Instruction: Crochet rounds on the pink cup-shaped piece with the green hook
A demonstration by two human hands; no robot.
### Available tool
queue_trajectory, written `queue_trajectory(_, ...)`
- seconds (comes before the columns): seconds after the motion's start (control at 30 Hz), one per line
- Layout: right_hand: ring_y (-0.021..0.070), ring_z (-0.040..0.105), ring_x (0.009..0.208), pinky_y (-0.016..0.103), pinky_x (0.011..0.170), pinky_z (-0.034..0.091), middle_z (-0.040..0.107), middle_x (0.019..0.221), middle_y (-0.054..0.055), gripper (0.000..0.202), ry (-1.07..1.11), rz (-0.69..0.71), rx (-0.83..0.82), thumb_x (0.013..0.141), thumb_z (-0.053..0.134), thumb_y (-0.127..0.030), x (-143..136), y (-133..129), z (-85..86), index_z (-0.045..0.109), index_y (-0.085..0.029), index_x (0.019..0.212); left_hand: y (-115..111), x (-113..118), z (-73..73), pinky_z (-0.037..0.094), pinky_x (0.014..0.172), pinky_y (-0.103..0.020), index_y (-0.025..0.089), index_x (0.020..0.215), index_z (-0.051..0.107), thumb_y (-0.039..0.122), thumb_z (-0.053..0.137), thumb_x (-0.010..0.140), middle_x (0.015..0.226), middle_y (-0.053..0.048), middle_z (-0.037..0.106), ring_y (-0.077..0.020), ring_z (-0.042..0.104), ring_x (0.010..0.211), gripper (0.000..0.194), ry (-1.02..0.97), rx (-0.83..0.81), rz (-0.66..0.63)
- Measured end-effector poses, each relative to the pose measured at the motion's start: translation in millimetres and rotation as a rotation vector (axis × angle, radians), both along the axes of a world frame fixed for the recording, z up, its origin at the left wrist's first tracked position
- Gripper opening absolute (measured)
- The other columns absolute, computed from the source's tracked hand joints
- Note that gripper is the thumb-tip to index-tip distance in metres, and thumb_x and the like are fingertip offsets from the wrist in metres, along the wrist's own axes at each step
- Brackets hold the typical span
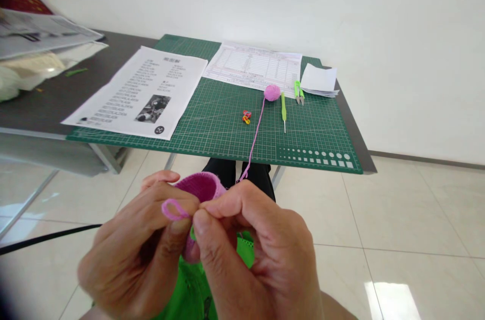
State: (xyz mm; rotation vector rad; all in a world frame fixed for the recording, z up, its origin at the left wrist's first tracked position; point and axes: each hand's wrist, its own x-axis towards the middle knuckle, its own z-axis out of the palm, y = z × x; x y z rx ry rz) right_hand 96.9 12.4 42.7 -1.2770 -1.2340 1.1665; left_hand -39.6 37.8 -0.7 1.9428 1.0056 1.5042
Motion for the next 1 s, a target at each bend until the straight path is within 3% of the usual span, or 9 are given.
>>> queue_trajectory(0.3, 0.0047, 0.07, 0.055, 0.004, 0.055, 0.052, 0.071, 0.062, -0.006, 0.015, -0.102, -0.016, -0.048, 0.091, 0.066, -0.028, 5, -1, 0.0, 0.067, -0.022, 0.077, -2, 6, -4.9, 0.047, 0.089, -0.038, 0.022, 0.078, 0.061, 0.002, 0.058, 0.081, 0.07, 0.004, 0.064, -0.0125, 0.061, 0.065, 0.02, -0.049, -0.001, 0.042)
queue_trajectory(0.53, 0.004, 0.071, 0.058, 0.003, 0.058, 0.051, 0.074, 0.067, -0.008, 0.014, -0.15, 0.004, -0.029, 0.092, 0.063, -0.026, 8, -4, -0.2, 0.07, -0.027, 0.08, -2, 6, -5.5, 0.048, 0.09, -0.036, 0.02, 0.079, 0.061, -0.001, 0.057, 0.079, 0.067, 0.005, 0.062, -0.0113, 0.06, 0.062, 0.021, -0.042, 0.009, -0.01)
queue_trajectory(0.77, 0.0026, 0.065, 0.054, 0.005, 0.052, 0.046, 0.067, 0.06, -0.006, 0.023, -0.255, 0.154, -0.076, 0.095, 0.058, -0.022, 20, 1, 8.0, 0.064, -0.022, 0.072, -3, 5, -3.5, 0.047, 0.095, -0.032, 0.018, 0.079, 0.061, -0.003, 0.057, 0.077, 0.069, 0.005, 0.061, -0.0088, 0.061, 0.064, 0.021, -0.036, 0.008, -0.067)
queue_trajectory(1.0, 0.0054, 0.053, 0.051, 0.011, 0.046, 0.042, 0.055, 0.057, -0.005, 0.027, -0.103, 0.337, -0.245, 0.098, 0.055, -0.032, 34, 5, 8.2, 0.057, -0.022, 0.073, -3, 4, -1.1, 0.045, 0.099, -0.031, 0.019, 0.081, 0.062, 0.003, 0.059, 0.081, 0.068, 0.006, 0.06, -0.009, 0.058, 0.063, 0.017, -0.039, -0.061, -0.121)
